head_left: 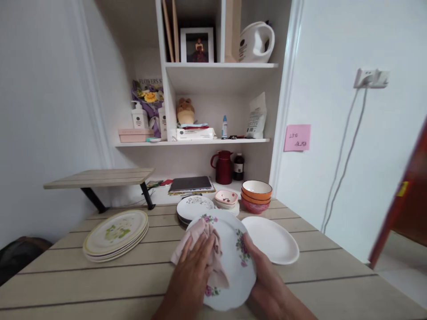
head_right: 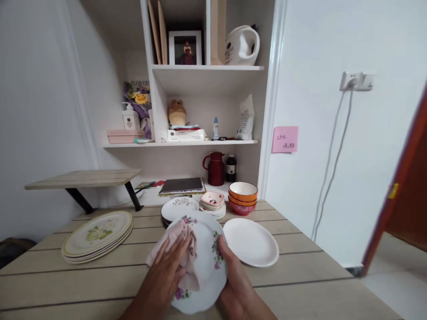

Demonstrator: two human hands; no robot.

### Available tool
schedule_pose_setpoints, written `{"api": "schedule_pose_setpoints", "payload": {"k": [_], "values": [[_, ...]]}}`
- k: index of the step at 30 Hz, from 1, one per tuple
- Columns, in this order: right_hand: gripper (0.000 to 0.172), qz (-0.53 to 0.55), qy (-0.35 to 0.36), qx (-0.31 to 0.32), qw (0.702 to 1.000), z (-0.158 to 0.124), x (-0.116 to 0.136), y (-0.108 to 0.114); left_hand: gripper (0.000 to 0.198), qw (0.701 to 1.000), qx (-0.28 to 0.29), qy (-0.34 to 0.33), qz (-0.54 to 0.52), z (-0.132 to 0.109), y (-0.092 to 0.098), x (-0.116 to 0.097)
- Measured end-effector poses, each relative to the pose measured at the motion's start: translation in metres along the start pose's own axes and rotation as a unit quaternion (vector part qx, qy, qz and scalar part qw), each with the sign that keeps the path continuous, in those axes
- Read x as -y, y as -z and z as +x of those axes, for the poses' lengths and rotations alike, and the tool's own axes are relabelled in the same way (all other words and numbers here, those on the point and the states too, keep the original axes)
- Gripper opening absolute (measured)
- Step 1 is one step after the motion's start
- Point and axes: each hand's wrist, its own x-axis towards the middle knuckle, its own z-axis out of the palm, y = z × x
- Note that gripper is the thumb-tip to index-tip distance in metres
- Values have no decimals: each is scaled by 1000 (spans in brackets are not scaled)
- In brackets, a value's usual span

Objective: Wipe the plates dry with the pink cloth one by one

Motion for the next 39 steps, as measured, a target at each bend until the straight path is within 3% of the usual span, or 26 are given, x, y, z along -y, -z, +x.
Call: {"api": "schedule_pose_setpoints", "payload": {"k": [4,9,16,23,29,32,35,39], "values": [[49,5,-68,18,997,-3,-9,-2,67,998,43,-21,-29,1,4,-2],[44,-6,-88,30,996,-6,-13,-6,67,997,64,-26,-26,6,20,-5],[49,-16,-107,55,993,-7,-17,-6,61,998,39,6,44,9,29,1],[53,-18,-35,-8,999,-2,-9,-6,59,992,-20,52,114,9,21,15],[49,-16,71,-43,996,3,7,-5,55,990,-87,3,115,7,10,4],[47,-27,110,-43,993,4,14,-3,56,994,-74,-19,79,8,8,-11],[44,-33,98,-37,994,4,15,-3,57,998,-26,-58,21,9,7,-23],[48,-32,14,26,999,1,6,-5,60,994,3,-109,-15,9,3,-26]]}}
